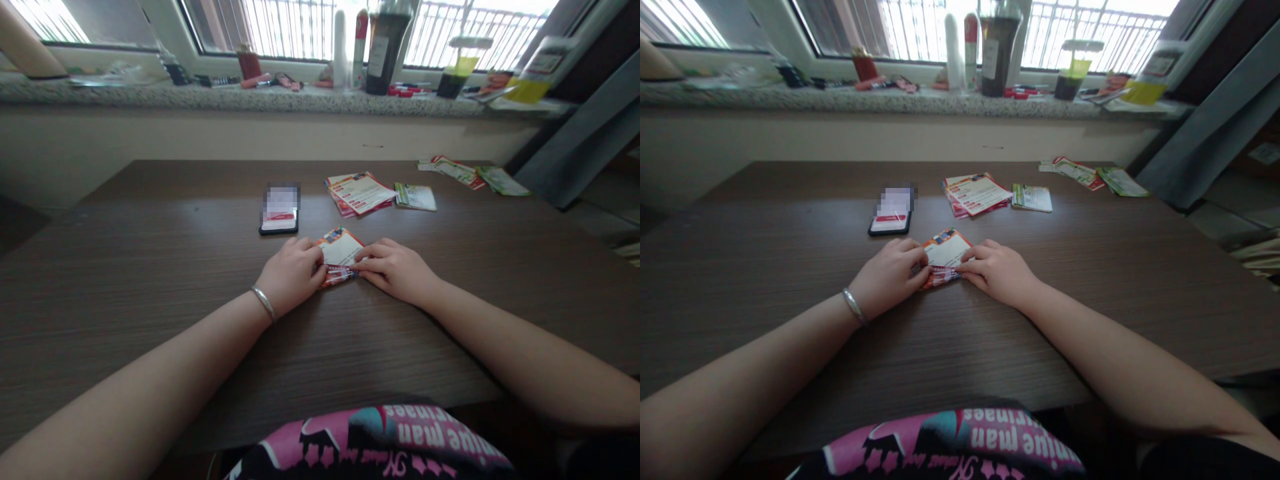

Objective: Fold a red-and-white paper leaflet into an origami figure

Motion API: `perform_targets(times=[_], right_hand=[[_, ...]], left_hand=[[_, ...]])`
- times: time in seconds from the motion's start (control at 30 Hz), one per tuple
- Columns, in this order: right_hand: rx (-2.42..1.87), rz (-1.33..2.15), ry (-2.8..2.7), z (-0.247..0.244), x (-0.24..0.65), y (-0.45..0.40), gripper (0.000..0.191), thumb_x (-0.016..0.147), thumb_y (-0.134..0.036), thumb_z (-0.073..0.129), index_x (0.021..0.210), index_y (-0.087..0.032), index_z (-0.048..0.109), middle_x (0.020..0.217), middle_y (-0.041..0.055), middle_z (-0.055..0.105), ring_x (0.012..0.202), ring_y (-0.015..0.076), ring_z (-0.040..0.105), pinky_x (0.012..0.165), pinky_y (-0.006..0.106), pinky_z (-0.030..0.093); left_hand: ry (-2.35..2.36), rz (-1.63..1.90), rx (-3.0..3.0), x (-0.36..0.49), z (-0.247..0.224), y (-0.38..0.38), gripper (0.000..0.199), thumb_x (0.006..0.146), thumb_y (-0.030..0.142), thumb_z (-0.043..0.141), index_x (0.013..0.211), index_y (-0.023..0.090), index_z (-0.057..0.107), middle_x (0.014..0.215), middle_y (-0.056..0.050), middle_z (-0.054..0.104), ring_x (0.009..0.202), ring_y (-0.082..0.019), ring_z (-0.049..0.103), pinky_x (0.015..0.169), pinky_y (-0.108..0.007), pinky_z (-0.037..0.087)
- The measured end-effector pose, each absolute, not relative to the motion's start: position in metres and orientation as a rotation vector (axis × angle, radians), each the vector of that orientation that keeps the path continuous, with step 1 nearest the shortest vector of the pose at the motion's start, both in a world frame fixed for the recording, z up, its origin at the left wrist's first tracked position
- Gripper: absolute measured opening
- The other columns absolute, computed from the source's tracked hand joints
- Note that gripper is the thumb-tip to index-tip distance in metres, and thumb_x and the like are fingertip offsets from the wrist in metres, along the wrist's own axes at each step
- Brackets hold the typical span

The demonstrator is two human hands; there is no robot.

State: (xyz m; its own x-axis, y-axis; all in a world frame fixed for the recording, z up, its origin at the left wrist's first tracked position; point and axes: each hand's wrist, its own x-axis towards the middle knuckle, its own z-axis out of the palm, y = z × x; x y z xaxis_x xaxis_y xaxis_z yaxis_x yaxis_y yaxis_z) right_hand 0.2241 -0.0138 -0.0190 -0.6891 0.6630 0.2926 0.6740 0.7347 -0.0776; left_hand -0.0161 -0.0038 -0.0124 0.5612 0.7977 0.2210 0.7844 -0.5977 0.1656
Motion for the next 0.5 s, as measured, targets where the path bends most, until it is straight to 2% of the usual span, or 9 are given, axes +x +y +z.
perform_targets(times=[0.5], right_hand=[[-1.045,-0.051,-2.659,-0.022,0.2257,-0.0115,0.028,0.094,-0.036,0.051,0.113,-0.027,0.07,0.111,0.0049,0.067,0.094,0.0212,0.055,0.082,0.035,0.047]], left_hand=[[1.456,0.387,2.683,-0.0159,-0.0125,-0.0016,0.015,0.083,0.03,0.056,0.08,0.016,0.061,0.087,-0.008,0.06,0.087,-0.024,0.055,0.082,-0.038,0.047]])
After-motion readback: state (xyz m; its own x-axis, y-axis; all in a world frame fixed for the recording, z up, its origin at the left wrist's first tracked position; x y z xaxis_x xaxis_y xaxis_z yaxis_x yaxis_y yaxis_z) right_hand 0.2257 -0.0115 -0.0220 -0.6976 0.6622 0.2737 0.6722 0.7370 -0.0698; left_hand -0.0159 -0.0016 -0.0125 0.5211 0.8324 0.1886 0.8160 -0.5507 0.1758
